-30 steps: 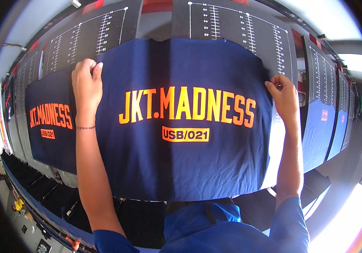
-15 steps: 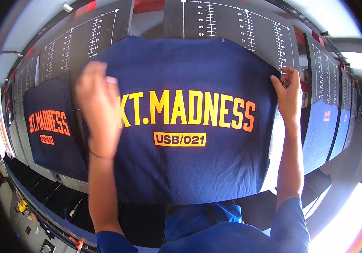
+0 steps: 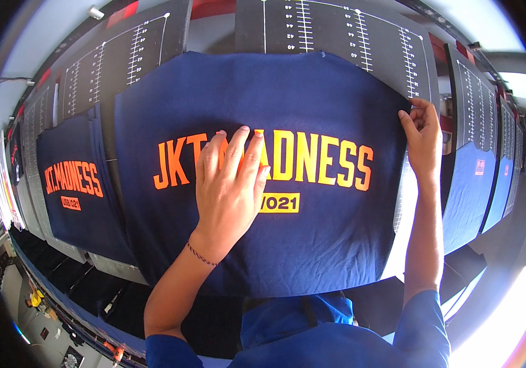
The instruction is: The person smooths and aligns navy blue shirts onto printing boards, applies heat using a handheld dryer to the printed designs, and moves between different boards in a workshop.
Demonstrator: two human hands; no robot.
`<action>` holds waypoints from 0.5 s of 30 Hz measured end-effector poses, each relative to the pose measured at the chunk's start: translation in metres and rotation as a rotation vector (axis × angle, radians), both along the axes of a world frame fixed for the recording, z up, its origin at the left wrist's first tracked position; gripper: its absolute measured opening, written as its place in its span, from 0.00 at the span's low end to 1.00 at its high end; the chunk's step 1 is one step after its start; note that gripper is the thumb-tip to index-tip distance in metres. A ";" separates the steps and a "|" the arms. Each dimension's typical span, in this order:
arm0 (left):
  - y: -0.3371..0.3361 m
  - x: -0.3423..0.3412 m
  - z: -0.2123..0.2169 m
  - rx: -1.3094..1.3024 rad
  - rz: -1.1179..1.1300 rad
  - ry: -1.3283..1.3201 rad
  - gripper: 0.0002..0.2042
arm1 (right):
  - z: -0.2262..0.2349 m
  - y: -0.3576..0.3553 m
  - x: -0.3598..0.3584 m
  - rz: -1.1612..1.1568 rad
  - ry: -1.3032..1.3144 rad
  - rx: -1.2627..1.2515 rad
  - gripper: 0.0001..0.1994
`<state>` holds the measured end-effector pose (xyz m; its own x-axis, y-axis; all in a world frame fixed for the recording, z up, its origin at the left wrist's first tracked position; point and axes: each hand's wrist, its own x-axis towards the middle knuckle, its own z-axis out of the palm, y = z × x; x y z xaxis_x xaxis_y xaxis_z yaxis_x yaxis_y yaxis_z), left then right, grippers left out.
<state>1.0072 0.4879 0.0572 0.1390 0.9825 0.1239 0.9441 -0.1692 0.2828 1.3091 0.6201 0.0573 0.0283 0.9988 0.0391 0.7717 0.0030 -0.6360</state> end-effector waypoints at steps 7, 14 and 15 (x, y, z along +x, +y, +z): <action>-0.003 0.000 -0.001 -0.020 -0.001 -0.003 0.20 | 0.000 0.002 0.003 0.015 -0.006 -0.020 0.12; -0.019 0.009 -0.002 -0.180 -0.008 -0.034 0.31 | 0.000 0.006 0.007 0.006 -0.037 -0.031 0.11; -0.017 0.009 -0.001 -0.176 -0.009 -0.033 0.32 | 0.001 0.006 0.005 -0.005 -0.038 -0.036 0.11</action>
<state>1.0166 0.4707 0.0567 0.1470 0.9881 -0.0449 0.9323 -0.1233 0.3399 1.3146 0.6263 0.0580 0.0330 0.9994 0.0044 0.7953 -0.0236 -0.6058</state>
